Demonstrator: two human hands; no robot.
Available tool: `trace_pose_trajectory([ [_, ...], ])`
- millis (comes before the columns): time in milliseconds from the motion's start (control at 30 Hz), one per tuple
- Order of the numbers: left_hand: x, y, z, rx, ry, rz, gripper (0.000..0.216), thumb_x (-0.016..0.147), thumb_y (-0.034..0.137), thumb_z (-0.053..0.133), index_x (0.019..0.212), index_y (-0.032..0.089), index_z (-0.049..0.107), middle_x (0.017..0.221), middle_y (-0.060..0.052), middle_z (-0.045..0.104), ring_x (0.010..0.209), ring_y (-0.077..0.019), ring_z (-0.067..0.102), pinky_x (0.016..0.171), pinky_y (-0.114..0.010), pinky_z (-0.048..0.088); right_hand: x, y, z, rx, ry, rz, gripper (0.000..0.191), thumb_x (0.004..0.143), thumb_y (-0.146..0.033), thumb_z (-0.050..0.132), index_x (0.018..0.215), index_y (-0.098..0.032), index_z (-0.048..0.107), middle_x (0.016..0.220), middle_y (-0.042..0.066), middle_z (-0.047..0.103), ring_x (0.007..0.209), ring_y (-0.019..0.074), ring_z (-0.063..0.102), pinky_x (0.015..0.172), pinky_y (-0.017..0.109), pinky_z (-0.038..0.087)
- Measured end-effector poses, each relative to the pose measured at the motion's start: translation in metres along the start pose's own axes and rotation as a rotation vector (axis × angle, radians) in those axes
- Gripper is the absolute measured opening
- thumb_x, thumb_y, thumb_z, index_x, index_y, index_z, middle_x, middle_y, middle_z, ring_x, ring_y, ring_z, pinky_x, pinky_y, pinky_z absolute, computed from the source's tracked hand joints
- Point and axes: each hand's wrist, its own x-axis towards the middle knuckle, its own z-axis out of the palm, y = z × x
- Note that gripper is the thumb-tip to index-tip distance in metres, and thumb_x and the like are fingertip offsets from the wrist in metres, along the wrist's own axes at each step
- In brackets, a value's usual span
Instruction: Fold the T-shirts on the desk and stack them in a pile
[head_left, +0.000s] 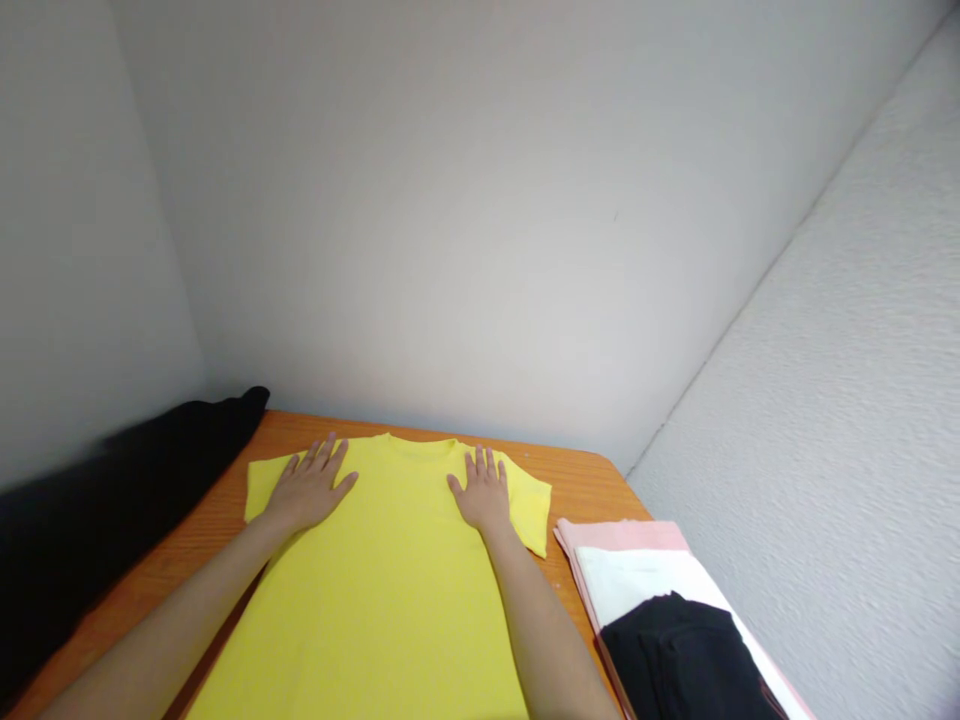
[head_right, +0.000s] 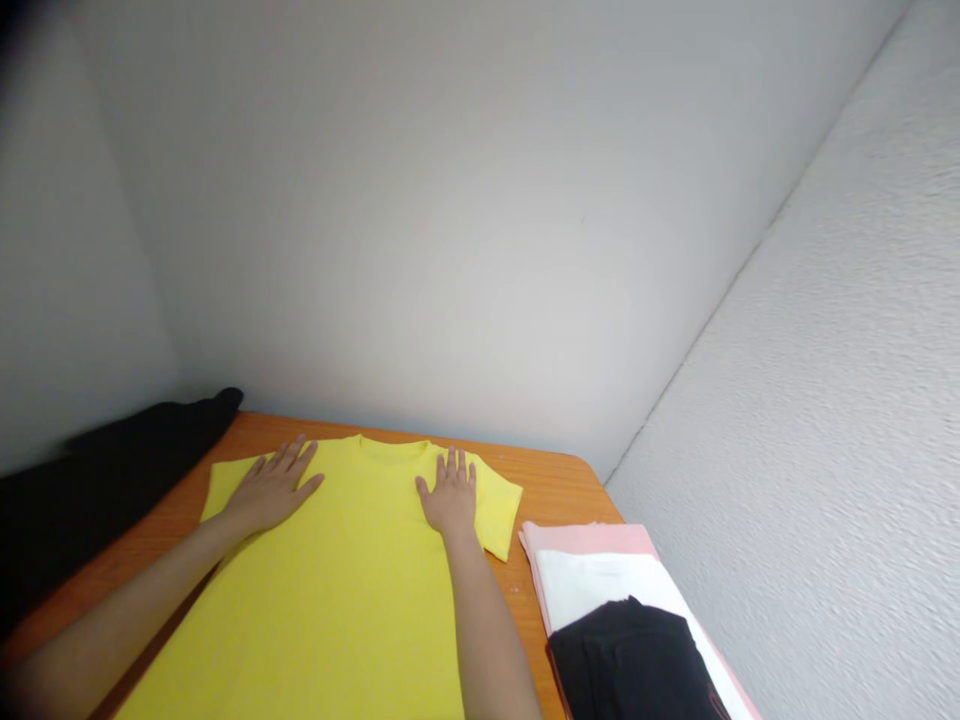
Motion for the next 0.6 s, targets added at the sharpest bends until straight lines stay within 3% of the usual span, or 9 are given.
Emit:
trace_pose_trajectory([
  [200,-0.002,0.007,-0.003,0.057,0.048,-0.008,0.070,0.091,0.053,0.030,0.150,0.017,0.025,0.160,-0.012,0.016,0.145,-0.0341,0.022,0.115,-0.054,0.020,-0.003,-0.002,-0.008,-0.017,-0.011,0.002,0.074,0.095,-0.062,0.016,0.152,-0.015,0.022,0.160,0.007,0.006,0.148,0.0235,-0.001,0.117,0.046,-0.002],
  [333,-0.015,0.027,-0.024,0.109,0.128,0.067,0.059,0.092,0.034,0.033,0.149,0.015,0.030,0.159,-0.014,0.018,0.148,-0.0306,0.011,0.118,-0.055,0.007,-0.010,-0.012,-0.032,-0.070,0.013,-0.041,0.070,0.097,-0.054,0.023,0.151,-0.010,0.024,0.159,0.012,0.007,0.148,0.0243,-0.002,0.117,0.047,-0.008],
  [433,-0.038,0.044,-0.040,0.110,0.184,0.211,0.058,0.092,0.033,0.035,0.147,0.015,0.034,0.159,-0.010,0.019,0.149,-0.0254,0.010,0.120,-0.048,0.004,-0.023,-0.029,-0.051,-0.076,0.046,-0.102,0.070,0.096,-0.053,0.031,0.152,-0.010,0.021,0.159,0.009,0.005,0.147,0.0206,-0.007,0.117,0.042,-0.012],
  [600,-0.106,0.059,-0.040,0.048,0.163,0.322,0.061,0.093,0.041,0.029,0.144,0.010,0.040,0.156,-0.012,0.027,0.147,-0.0274,0.020,0.119,-0.051,0.015,-0.085,-0.060,-0.060,0.078,0.063,-0.192,0.076,0.097,-0.060,0.018,0.152,-0.007,0.019,0.159,0.012,0.006,0.148,0.0250,-0.002,0.119,0.047,0.000],
])
